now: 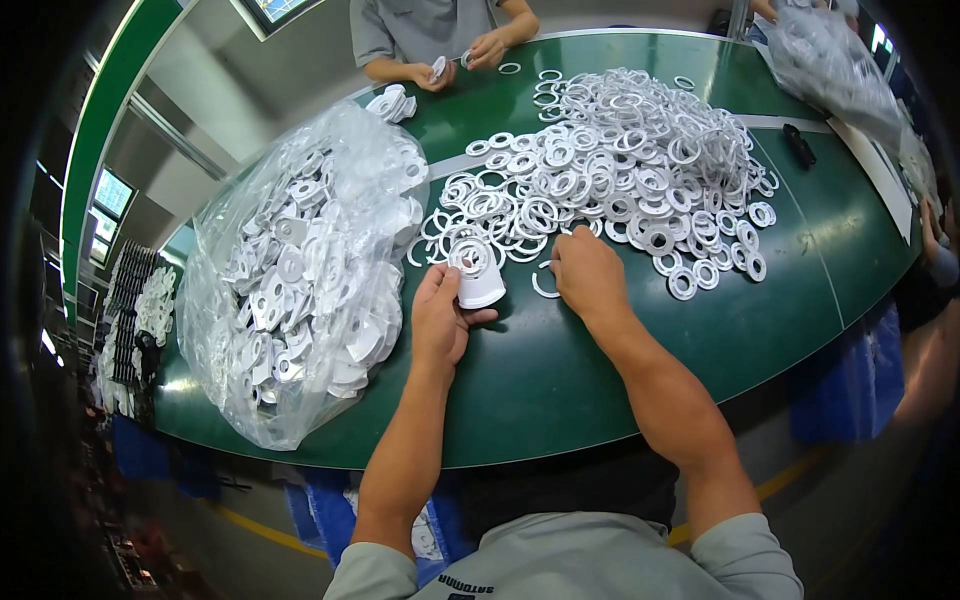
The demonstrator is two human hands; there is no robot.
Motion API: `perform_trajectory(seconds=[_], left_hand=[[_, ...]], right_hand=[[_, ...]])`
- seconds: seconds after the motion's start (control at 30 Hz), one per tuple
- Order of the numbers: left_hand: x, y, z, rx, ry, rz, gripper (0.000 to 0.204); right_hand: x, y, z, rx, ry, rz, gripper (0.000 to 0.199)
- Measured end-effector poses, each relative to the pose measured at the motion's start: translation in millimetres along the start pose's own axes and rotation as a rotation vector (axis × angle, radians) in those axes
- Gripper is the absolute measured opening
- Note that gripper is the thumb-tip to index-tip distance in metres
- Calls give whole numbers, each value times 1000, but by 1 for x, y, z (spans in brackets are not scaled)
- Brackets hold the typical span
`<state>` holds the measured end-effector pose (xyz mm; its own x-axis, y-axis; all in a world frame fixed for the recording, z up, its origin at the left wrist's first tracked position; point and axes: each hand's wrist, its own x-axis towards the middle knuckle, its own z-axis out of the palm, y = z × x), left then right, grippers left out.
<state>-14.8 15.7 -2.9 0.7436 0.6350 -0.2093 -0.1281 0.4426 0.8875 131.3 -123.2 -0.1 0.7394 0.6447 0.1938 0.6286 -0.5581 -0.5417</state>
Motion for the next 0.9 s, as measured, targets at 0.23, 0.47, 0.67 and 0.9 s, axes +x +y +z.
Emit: perform_trajectory(seconds=[0.23, 0.47, 0.67, 0.9], left_hand=[[-1, 1, 5, -47, -113, -97, 26], [-5, -4, 11, 76, -189, -102, 29], [-7, -4, 12, 67, -213, -118, 32], [-8, -6, 12, 58, -239, -114, 34]], right_hand=[[5, -2, -28, 698, -211, 106, 15], [0, -15, -25, 1201, -349, 214, 24], [-2, -18, -16, 1025, -296, 243, 20], [-3, -16, -12, 917, -265, 226, 22]])
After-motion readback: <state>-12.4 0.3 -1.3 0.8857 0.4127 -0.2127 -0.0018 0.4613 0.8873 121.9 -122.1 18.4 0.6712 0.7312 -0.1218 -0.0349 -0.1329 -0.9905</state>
